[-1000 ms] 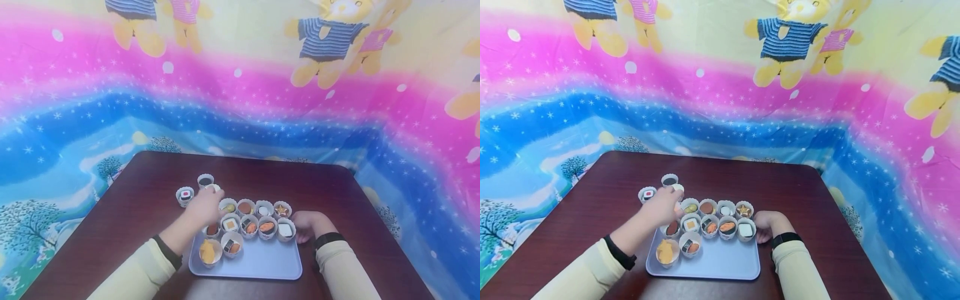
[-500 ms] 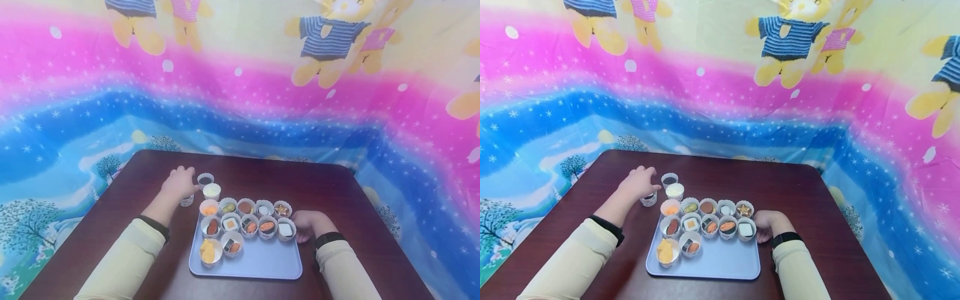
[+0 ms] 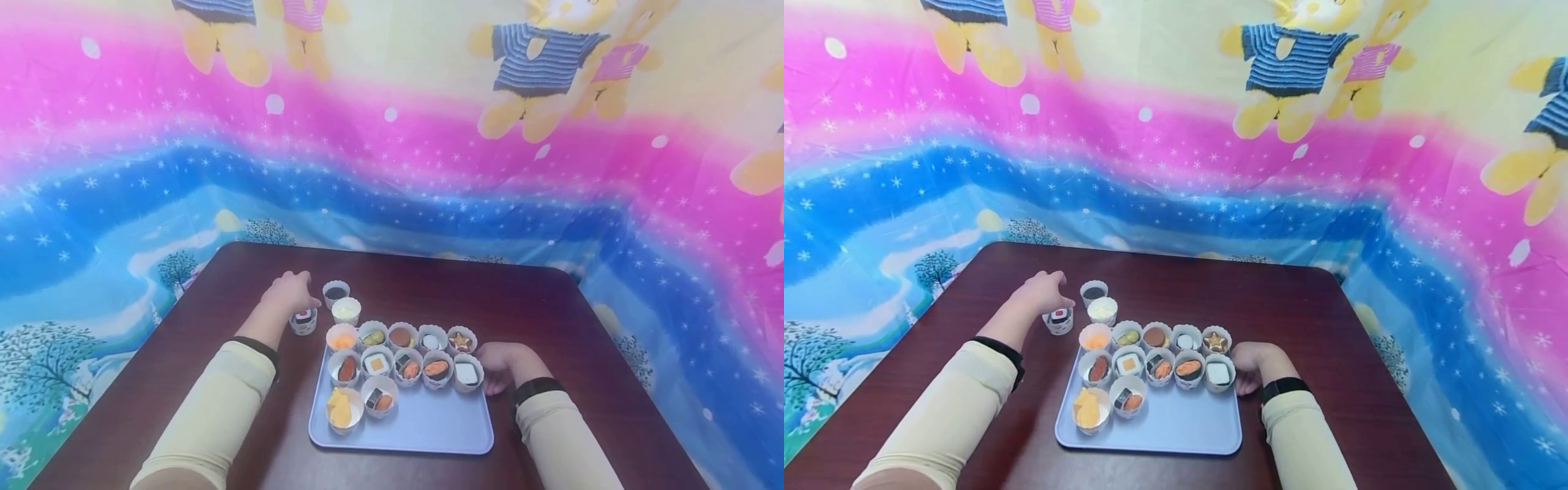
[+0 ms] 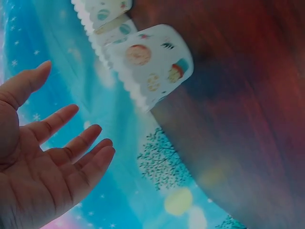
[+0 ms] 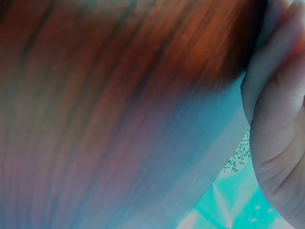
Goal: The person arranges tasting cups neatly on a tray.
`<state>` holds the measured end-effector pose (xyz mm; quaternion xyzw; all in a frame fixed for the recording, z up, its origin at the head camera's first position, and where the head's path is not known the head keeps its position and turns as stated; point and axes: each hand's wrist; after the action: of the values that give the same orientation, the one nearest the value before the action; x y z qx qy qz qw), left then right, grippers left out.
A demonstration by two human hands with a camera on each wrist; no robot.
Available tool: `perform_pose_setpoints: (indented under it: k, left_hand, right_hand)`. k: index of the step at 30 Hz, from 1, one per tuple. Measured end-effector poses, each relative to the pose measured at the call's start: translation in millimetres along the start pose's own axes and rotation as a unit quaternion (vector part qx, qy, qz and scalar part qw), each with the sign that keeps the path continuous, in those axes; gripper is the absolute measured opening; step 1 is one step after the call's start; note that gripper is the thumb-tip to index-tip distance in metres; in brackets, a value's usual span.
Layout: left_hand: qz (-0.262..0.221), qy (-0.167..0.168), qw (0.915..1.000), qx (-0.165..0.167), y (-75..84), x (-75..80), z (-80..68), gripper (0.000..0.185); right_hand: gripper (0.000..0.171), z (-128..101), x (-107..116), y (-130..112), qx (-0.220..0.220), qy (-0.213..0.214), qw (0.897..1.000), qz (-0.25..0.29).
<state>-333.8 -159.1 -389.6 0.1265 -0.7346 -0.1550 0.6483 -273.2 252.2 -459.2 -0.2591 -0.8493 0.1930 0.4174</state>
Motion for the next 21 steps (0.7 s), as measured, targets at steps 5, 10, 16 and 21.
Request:
perform_pose_setpoints:
  k: [5,10,16,21]
  left_hand:
    - [0.006,-0.022,0.9996,0.016,-5.0,-12.1,2.0,0.073]
    - [0.007,-0.023,0.9996,0.016,-8.7,-20.0,4.4,0.077]
    - [0.015,-0.027,0.9994,0.014,-11.2,-28.3,8.3,0.075]
    - [0.044,-0.030,0.9986,0.003,-13.4,-35.8,8.3,0.069]
  right_hand:
    - [0.021,0.4,1.0,1.7,0.005,-0.001,1.000,-0.002]
    - [0.023,-1.0,4.0,1.1,0.009,-0.001,1.000,-0.007]
    - [0.023,-1.5,4.7,-0.6,0.007,0.001,1.000,-0.009]
    - [0.025,-1.1,1.8,-0.2,0.007,0.001,1.000,-0.012]
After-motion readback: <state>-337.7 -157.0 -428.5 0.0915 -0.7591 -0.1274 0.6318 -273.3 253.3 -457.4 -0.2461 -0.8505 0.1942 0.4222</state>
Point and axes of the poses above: each hand's wrist, its own z-axis towards the middle knuckle, its own x-axis out of the back of the hand, y = z × x
